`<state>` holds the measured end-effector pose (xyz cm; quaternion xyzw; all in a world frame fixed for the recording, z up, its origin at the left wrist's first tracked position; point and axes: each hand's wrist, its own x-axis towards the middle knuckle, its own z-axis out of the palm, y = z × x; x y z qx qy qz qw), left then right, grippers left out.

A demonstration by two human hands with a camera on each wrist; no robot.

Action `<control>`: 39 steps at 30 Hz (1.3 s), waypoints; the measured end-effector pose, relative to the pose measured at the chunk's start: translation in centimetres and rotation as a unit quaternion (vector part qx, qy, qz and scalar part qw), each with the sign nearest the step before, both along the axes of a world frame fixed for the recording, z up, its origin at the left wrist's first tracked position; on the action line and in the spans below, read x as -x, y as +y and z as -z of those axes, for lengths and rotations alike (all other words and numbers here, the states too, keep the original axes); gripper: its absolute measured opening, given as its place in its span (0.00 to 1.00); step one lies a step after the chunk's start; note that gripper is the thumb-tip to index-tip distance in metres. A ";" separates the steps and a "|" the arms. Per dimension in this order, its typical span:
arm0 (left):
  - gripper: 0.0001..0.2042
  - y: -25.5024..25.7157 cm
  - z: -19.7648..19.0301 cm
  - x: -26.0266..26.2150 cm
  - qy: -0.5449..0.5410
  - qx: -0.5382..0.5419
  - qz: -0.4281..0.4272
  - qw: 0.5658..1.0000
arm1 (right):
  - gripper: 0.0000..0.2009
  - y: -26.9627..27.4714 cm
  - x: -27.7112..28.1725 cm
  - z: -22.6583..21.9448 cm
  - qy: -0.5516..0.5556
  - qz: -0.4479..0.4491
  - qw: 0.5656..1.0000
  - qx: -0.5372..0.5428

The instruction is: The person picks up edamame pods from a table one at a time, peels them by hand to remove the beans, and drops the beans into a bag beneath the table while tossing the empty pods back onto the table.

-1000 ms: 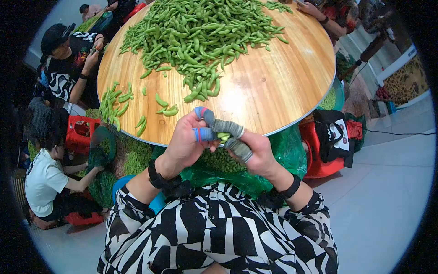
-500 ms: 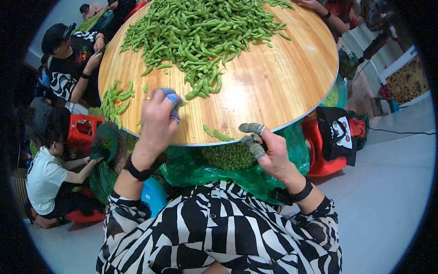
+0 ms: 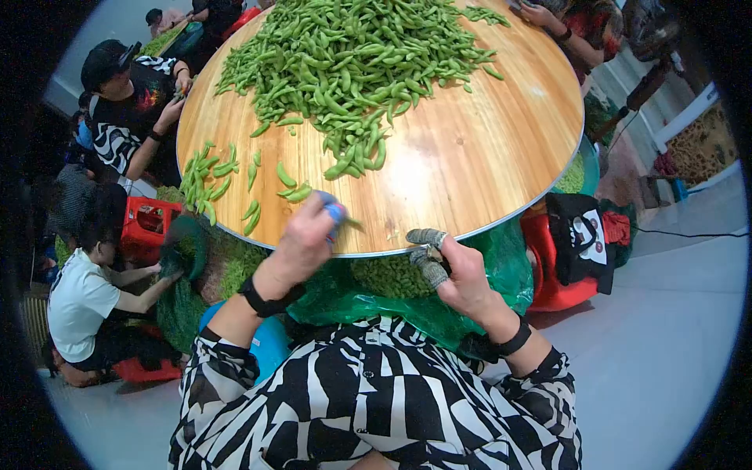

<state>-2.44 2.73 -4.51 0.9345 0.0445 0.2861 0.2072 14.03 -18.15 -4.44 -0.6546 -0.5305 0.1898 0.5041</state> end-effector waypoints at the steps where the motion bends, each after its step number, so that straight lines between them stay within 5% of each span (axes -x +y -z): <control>1: 0.11 1.4 0.3 0.7 0.001 -0.032 -0.041 0.999 | 0.13 -0.1 -0.1 -0.3 0.003 0.002 1.000 0.008; 5: 0.12 7.6 0.5 5.4 0.069 -0.109 -0.253 0.959 | 0.14 -0.3 -0.3 -0.3 -0.004 0.008 1.000 -0.003; 7: 0.10 9.8 -0.1 7.6 0.181 -0.163 -0.385 0.890 | 0.15 -0.5 -0.5 -0.5 0.006 -0.006 1.000 0.015; 9: 0.09 10.5 -1.0 8.1 0.210 -0.263 -0.391 0.857 | 0.16 -0.4 -0.4 -0.7 0.024 -0.017 0.999 0.028; 13: 0.08 7.0 -3.1 2.6 0.086 -0.052 -0.170 0.980 | 0.17 0.5 0.1 -1.2 0.111 -0.042 0.991 0.055; 15: 0.08 5.9 -2.5 -0.7 0.078 -0.013 -0.116 0.990 | 0.18 1.0 0.3 -1.6 0.154 -0.060 0.984 0.070; 20: 0.06 5.6 -0.9 -4.3 0.090 -0.053 -0.147 0.984 | 0.20 1.7 0.9 -1.8 0.213 -0.068 0.972 0.069; 23: 0.07 5.1 -2.3 -3.6 0.070 0.069 -0.123 0.988 | 0.19 2.1 0.9 -1.9 0.284 -0.058 0.955 0.066; 29: 0.07 0.0 -4.2 -2.1 0.043 0.449 -0.016 0.892 | 0.18 3.9 1.6 -2.4 0.518 -0.090 0.850 0.024; 35: 0.04 -2.1 -3.3 -1.8 0.042 0.599 0.003 0.800 | 0.16 3.8 1.7 -1.6 0.660 -0.168 0.732 0.000; 39: 0.05 -2.1 -3.4 -1.8 0.040 0.597 0.033 0.801 | 0.16 3.7 1.9 -2.0 0.629 -0.155 0.762 0.018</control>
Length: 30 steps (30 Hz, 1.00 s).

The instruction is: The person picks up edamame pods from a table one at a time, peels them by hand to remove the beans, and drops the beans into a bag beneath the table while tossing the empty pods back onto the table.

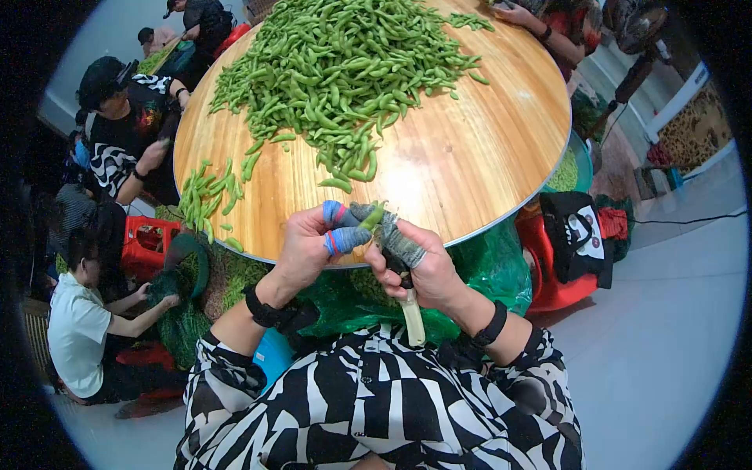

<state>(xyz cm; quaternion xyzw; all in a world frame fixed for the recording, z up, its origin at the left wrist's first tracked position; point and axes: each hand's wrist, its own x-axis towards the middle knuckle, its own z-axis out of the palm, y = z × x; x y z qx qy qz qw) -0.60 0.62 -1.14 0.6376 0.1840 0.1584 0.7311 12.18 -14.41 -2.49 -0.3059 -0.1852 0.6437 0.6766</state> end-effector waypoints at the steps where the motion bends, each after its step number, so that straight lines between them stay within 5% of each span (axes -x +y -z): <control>1: 0.05 0.0 -0.2 0.1 -0.004 -0.007 0.007 1.000 | 0.18 0.1 0.3 -1.0 -0.023 0.012 0.999 0.019; 8: 0.06 -0.4 1.4 -0.2 -0.086 -0.057 -0.015 0.995 | 0.16 0.0 0.3 -1.1 -0.125 0.030 0.992 0.013; 10: 0.06 -0.2 1.8 -0.1 -0.081 -0.157 -0.021 0.984 | 0.11 0.0 0.5 -0.8 -0.107 0.052 0.993 0.006; 13: 0.06 -0.3 1.9 -0.3 -0.119 -0.148 -0.019 0.982 | 0.10 -0.1 0.3 -0.7 -0.051 0.044 0.998 -0.007; 16: 0.05 0.1 1.0 0.2 -0.056 0.102 0.043 0.992 | 0.10 -0.1 -0.1 -0.7 0.005 0.011 1.000 -0.022; 19: 0.05 -0.5 0.6 0.2 -0.078 0.288 0.062 0.952 | 0.10 0.0 0.1 -1.5 0.057 -0.019 0.998 -0.003; 23: 0.05 -0.3 1.4 0.7 -0.076 0.367 0.142 0.916 | 0.09 -0.4 0.3 -1.0 0.132 -0.064 0.989 -0.011; 26: 0.08 0.1 0.5 0.6 0.036 -0.003 0.041 0.999 | 0.09 0.1 0.0 -0.4 0.174 -0.002 0.984 0.045; 27: 0.09 -0.4 0.7 -0.3 -0.097 -0.209 -0.019 0.973 | 0.09 0.1 0.0 -0.1 0.181 -0.013 0.983 0.027; 30: 0.13 -0.2 -1.0 0.4 -0.098 -0.583 -0.029 0.806 | 0.09 0.0 0.1 -0.7 0.166 -0.018 0.985 0.033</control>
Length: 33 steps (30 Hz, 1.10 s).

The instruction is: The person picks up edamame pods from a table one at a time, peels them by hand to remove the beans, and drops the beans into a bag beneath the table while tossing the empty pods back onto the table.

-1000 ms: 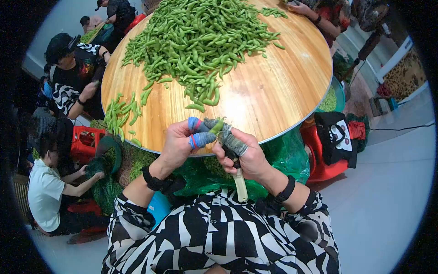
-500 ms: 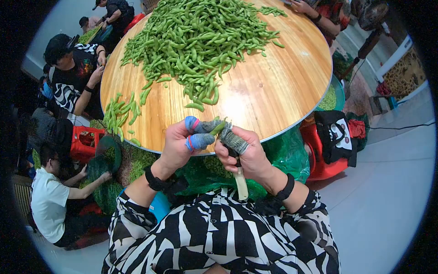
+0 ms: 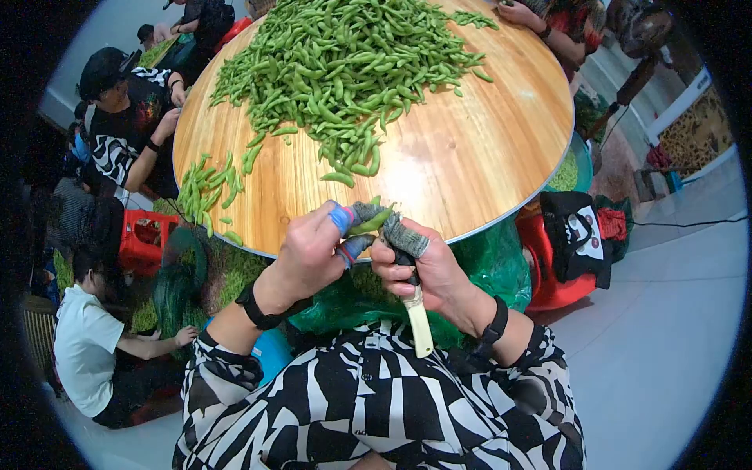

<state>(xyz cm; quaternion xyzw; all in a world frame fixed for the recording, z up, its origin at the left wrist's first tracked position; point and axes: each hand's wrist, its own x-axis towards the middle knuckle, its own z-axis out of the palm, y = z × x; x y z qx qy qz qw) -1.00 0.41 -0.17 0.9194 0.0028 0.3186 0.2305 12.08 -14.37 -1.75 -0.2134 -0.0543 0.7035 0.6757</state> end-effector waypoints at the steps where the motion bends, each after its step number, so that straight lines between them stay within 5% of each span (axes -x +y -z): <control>1: 0.15 0.0 -0.3 0.1 -0.007 -0.050 -0.014 0.999 | 0.09 0.1 0.1 0.1 0.005 -0.004 1.000 -0.001; 4: 0.11 0.2 0.0 0.6 0.005 -0.062 -0.020 0.998 | 0.09 0.1 0.3 0.4 0.023 -0.008 1.000 0.000; 8: 0.04 -0.1 0.2 0.3 -0.001 0.286 0.033 0.958 | 0.09 0.4 0.7 0.4 0.037 -0.001 0.999 0.002; 13: 0.05 -0.2 0.2 0.7 0.096 0.637 0.037 0.764 | 0.10 0.3 0.5 0.3 -0.113 0.034 0.993 -0.002; 17: 0.08 -1.6 0.8 0.6 0.131 0.514 0.006 0.848 | 0.12 0.1 0.1 0.9 -0.373 0.097 0.922 0.037; 20: 0.08 -2.3 1.1 0.8 0.093 0.372 -0.005 0.923 | 0.19 0.1 0.2 1.0 -0.560 0.198 0.804 0.022; 22: 0.10 -2.5 0.7 0.9 0.099 0.334 -0.006 0.937 | 0.22 0.1 0.2 1.2 -0.656 0.265 0.706 -0.018; 26: 0.09 -3.0 1.4 0.8 0.072 0.315 0.015 0.946 | 0.21 -0.2 -0.6 1.6 -0.752 0.244 0.609 -0.066; 27: 0.09 -3.1 1.4 0.9 0.075 0.327 0.022 0.942 | 0.20 -0.4 -0.8 1.5 -0.738 0.229 0.632 -0.055; 30: 0.08 -3.2 0.4 1.3 0.150 0.370 0.027 0.916 | 0.17 -0.7 -1.1 0.4 -0.775 0.197 0.598 -0.060; 31: 0.07 -3.3 0.5 1.4 0.141 0.356 0.037 0.923 | 0.15 -0.8 -1.3 0.7 -0.740 0.168 0.651 -0.041; 33: 0.07 -3.7 0.9 1.3 0.123 0.328 0.057 0.935 | 0.15 -0.5 -1.6 1.0 -0.749 0.174 0.635 -0.068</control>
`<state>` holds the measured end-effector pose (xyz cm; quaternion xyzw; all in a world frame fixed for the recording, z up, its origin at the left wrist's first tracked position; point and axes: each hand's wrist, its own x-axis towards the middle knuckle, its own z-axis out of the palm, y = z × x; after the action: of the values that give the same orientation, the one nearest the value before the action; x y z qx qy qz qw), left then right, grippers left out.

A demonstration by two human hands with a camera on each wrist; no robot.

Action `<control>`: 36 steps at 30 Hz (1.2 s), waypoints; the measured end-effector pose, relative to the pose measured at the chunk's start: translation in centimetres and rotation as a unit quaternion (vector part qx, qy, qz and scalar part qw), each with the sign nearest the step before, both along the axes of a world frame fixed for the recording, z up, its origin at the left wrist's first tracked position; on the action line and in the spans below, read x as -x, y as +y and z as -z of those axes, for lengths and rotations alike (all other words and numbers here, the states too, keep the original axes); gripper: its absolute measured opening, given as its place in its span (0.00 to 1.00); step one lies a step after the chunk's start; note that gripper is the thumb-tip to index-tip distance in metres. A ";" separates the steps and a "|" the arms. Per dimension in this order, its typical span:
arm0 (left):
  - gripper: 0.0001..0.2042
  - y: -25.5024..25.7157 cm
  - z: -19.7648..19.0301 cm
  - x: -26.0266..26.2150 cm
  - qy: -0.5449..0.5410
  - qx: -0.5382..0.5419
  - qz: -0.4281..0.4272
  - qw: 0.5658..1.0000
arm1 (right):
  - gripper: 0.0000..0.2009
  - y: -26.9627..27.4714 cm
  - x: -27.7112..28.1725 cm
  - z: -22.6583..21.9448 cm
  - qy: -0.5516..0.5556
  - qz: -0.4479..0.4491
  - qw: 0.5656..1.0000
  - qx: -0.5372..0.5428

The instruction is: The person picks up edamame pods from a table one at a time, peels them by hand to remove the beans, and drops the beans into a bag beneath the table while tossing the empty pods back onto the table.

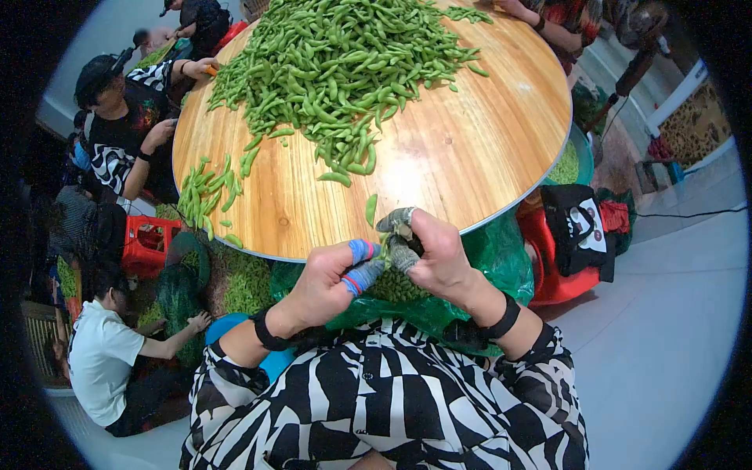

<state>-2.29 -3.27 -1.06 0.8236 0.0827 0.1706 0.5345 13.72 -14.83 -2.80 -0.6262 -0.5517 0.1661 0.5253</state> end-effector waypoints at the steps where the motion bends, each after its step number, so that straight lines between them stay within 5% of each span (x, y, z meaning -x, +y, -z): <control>1: 0.06 -0.2 0.1 0.0 0.004 0.009 -0.007 1.000 | 0.14 0.1 -0.1 0.2 -0.011 -0.007 1.000 -0.011; 6: 0.09 -0.6 -0.4 -0.4 0.136 0.056 -0.027 0.989 | 0.13 -1.0 0.1 -0.4 -0.099 0.032 0.994 -0.026; 12: 0.13 -2.2 1.9 -1.5 0.010 0.073 -0.022 0.997 | 0.15 -2.7 1.4 -1.3 -0.250 0.015 0.965 -0.076; 15: 0.16 -2.3 1.7 -1.8 0.074 0.050 -0.007 0.996 | 0.14 -2.9 1.3 -1.3 -0.246 0.030 0.965 -0.086; 25: 0.12 -1.9 0.8 -0.8 -0.029 0.045 -0.021 0.998 | 0.17 -3.0 0.7 -0.5 -0.106 0.054 0.992 -0.043; 28: 0.13 0.9 0.0 0.7 -0.094 -0.169 -0.094 0.977 | 0.19 -2.3 0.7 -0.8 -0.008 0.062 0.998 0.024; 33: 0.13 7.2 -1.5 1.8 0.019 -0.494 -0.211 0.843 | 0.13 0.7 -0.2 0.8 -0.235 0.022 0.972 0.013; 36: 0.12 6.8 -1.5 0.0 0.006 -0.513 -0.185 0.839 | 0.09 1.9 0.4 0.6 -0.308 0.017 0.949 0.061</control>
<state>-2.29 3.58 0.40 0.9503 0.1374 0.2793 -0.0059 13.34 -12.94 -3.36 -0.6869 -0.6650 -0.0102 0.2931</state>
